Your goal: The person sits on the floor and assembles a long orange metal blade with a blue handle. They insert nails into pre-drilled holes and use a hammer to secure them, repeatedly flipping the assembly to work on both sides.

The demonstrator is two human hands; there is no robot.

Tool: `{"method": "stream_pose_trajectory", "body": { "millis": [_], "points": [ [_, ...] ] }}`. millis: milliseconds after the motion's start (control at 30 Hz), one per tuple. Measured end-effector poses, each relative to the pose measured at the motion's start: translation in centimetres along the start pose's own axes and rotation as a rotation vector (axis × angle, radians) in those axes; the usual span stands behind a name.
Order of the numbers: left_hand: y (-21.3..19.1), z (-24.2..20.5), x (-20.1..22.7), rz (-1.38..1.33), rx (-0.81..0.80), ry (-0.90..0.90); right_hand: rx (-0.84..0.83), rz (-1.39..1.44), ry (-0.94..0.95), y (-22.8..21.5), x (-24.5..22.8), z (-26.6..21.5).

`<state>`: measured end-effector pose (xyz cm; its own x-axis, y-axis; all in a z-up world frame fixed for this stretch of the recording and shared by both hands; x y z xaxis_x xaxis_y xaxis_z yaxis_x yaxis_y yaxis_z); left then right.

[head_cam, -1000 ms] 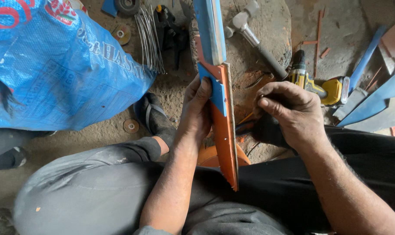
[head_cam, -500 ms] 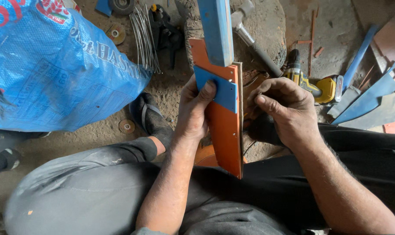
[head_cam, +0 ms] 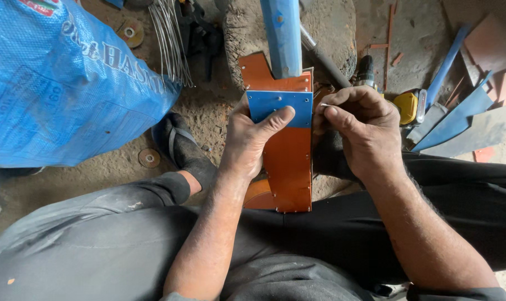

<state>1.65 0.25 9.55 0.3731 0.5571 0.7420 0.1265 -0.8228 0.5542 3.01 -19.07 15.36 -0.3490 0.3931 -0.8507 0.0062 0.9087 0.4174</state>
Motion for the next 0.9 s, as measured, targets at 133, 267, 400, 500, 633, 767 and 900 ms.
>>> {"method": "stream_pose_trajectory", "body": {
  "millis": [133, 267, 400, 500, 633, 767, 900],
  "points": [
    [0.1, -0.1, 0.4, -0.052, 0.014, -0.042, -0.008, -0.038, 0.003, 0.0, 0.2, 0.0],
    [0.0, -0.3, 0.5, -0.108, 0.048, -0.05, -0.029, -0.034, 0.001, 0.3, 0.2, 0.0],
    [0.1, -0.5, 0.4, -0.129, 0.045, -0.002, -0.054, 0.055, -0.012, 0.2, 0.2, -0.1],
    [0.1, -0.4, 0.3, -0.097, 0.058, 0.03, -0.073, -0.022, -0.085, 0.1, 0.2, -0.1],
    [0.1, -0.4, 0.2, -0.093, 0.099, 0.061, -0.022, -0.055, -0.08, -0.3, 0.5, -0.1],
    [0.3, -0.7, 0.5, -0.118, 0.174, 0.111, -0.006, -0.063, -0.09, -0.5, 0.4, -0.3],
    [0.8, -1.3, 2.1, -0.191, 0.216, 0.202, -0.004, -0.053, -0.103, -0.3, 0.0, -0.4]
  ]
}}
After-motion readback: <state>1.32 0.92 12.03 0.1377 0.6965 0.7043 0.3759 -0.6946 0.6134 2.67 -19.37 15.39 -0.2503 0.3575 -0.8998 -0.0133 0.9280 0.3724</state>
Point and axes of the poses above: each hand's wrist, its own z-axis towards the middle knuckle, its own y-axis out of the palm, x = y × z, the point moved 2 cm from there along z, towards the middle knuckle, and after that the axes turned 4 degrees about z, right-handed, at the moved point
